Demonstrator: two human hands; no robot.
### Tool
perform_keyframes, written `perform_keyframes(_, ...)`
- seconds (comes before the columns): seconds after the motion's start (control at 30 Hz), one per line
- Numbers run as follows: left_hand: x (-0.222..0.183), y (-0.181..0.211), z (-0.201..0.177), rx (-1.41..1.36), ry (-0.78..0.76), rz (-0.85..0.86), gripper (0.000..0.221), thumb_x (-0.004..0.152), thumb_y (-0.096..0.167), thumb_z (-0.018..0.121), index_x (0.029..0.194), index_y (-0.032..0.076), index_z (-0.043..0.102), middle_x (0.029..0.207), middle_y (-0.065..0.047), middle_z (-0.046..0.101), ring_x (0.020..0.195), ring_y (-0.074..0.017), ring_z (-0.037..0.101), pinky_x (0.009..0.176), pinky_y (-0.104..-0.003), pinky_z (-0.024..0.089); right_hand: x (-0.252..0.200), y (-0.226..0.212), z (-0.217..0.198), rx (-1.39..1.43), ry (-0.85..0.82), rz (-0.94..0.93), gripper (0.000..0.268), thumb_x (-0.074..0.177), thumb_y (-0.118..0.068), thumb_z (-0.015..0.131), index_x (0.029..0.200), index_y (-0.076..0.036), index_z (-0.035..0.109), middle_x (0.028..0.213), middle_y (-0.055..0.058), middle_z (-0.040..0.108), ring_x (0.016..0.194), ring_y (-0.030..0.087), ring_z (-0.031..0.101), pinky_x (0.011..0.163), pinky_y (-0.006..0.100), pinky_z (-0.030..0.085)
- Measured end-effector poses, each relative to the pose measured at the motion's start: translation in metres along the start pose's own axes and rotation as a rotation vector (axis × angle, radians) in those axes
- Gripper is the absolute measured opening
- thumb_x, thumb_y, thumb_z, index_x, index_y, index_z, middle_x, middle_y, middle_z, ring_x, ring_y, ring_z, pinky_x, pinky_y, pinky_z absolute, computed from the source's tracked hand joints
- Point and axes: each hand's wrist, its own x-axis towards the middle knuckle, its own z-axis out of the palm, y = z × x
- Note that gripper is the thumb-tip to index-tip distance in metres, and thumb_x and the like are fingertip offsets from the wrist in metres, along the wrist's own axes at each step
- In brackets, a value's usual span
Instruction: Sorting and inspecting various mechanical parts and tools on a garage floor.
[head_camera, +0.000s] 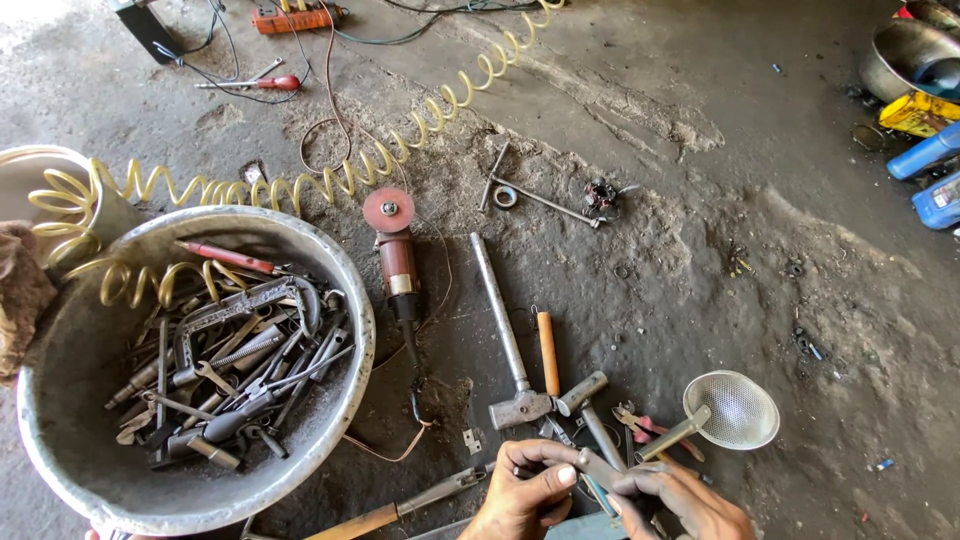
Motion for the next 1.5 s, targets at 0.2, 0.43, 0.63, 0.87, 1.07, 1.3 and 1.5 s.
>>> perform_keyframes(0.2, 0.000, 0.006, 0.009, 0.023, 0.012, 0.003, 0.019, 0.089, 0.012, 0.081, 0.099, -0.002, 0.072, 0.062, 0.002, 0.048, 0.052, -0.0071, 0.040, 0.045, -0.024, 0.029, 0.000, 0.019, 0.007, 0.028, -0.066, -0.003, 0.023, 0.064, -0.014, 0.090, 0.084, -0.013, 0.079, 0.080, 0.003, 0.081, 0.082, 0.016, 0.078, 0.073, 0.032, 0.063)
perform_keyframes(0.43, 0.008, 0.004, 0.001, 0.017, 0.093, 0.040, 0.017, 0.091, 0.015, 0.077, 0.096, 0.001, 0.069, 0.060, 0.003, 0.045, 0.048, -0.0051, 0.037, 0.041, -0.022, 0.029, 0.003, 0.036, 0.036, -0.092, -0.002, -0.327, 0.034, 0.072, -0.016, 0.082, 0.102, -0.007, 0.068, 0.093, 0.012, 0.074, 0.089, 0.027, 0.077, 0.077, 0.039, 0.060)
perform_keyframes(0.63, 0.026, 0.030, -0.030, 0.667, 0.487, 0.106, 0.025, 0.092, 0.027, 0.074, 0.094, 0.002, 0.072, 0.068, 0.000, 0.063, 0.053, -0.0091, 0.049, 0.045, -0.026, 0.037, 0.018, 0.082, 0.083, -0.032, -0.116, -0.118, 0.015, 0.093, -0.015, 0.068, 0.105, -0.007, 0.067, 0.087, 0.013, 0.075, 0.082, 0.031, 0.076, 0.070, 0.040, 0.059)
perform_keyframes(0.87, 0.054, 0.012, -0.144, 0.371, 0.599, 0.125, 0.033, 0.096, 0.022, 0.056, 0.120, 0.001, 0.066, 0.097, -0.007, 0.070, 0.080, -0.0164, 0.068, 0.074, -0.036, 0.064, 0.033, 0.101, 0.141, 0.400, -0.382, 0.516, 0.016, 0.094, -0.017, 0.069, 0.100, -0.003, 0.076, 0.074, 0.008, 0.072, 0.058, 0.018, 0.066, 0.052, 0.033, 0.052)
perform_keyframes(1.07, 0.044, 0.035, -0.099, 1.230, 0.636, 0.282, 0.031, 0.085, 0.019, 0.081, 0.111, 0.003, 0.078, 0.093, -0.008, 0.077, 0.084, -0.0152, 0.075, 0.077, -0.029, 0.058, 0.031, 0.116, 0.181, 0.523, -0.379, 0.721, 0.020, 0.090, -0.015, 0.074, 0.099, 0.001, 0.079, 0.076, 0.005, 0.073, 0.058, 0.011, 0.062, 0.051, 0.030, 0.051)
perform_keyframes(1.3, 0.062, 0.029, -0.099, 1.145, 0.452, 0.464, 0.023, 0.085, 0.010, 0.078, 0.106, 0.002, 0.078, 0.094, -0.009, 0.081, 0.082, -0.0146, 0.076, 0.074, -0.028, 0.060, 0.033, 0.118, 0.190, 0.348, -0.340, 0.623, 0.026, 0.086, -0.019, 0.077, 0.105, -0.002, 0.080, 0.090, 0.008, 0.083, 0.080, 0.014, 0.072, 0.076, 0.031, 0.055)
perform_keyframes(1.5, 0.064, 0.029, -0.092, 1.326, 0.445, 0.592, 0.024, 0.083, 0.005, 0.083, 0.106, 0.000, 0.077, 0.093, -0.013, 0.077, 0.080, -0.0182, 0.074, 0.071, -0.031, 0.059, 0.039, 0.110, 0.189, 0.319, -0.364, 0.647, 0.028, 0.086, -0.020, 0.078, 0.108, -0.003, 0.080, 0.093, 0.009, 0.083, 0.082, 0.016, 0.074, 0.078, 0.031, 0.055)
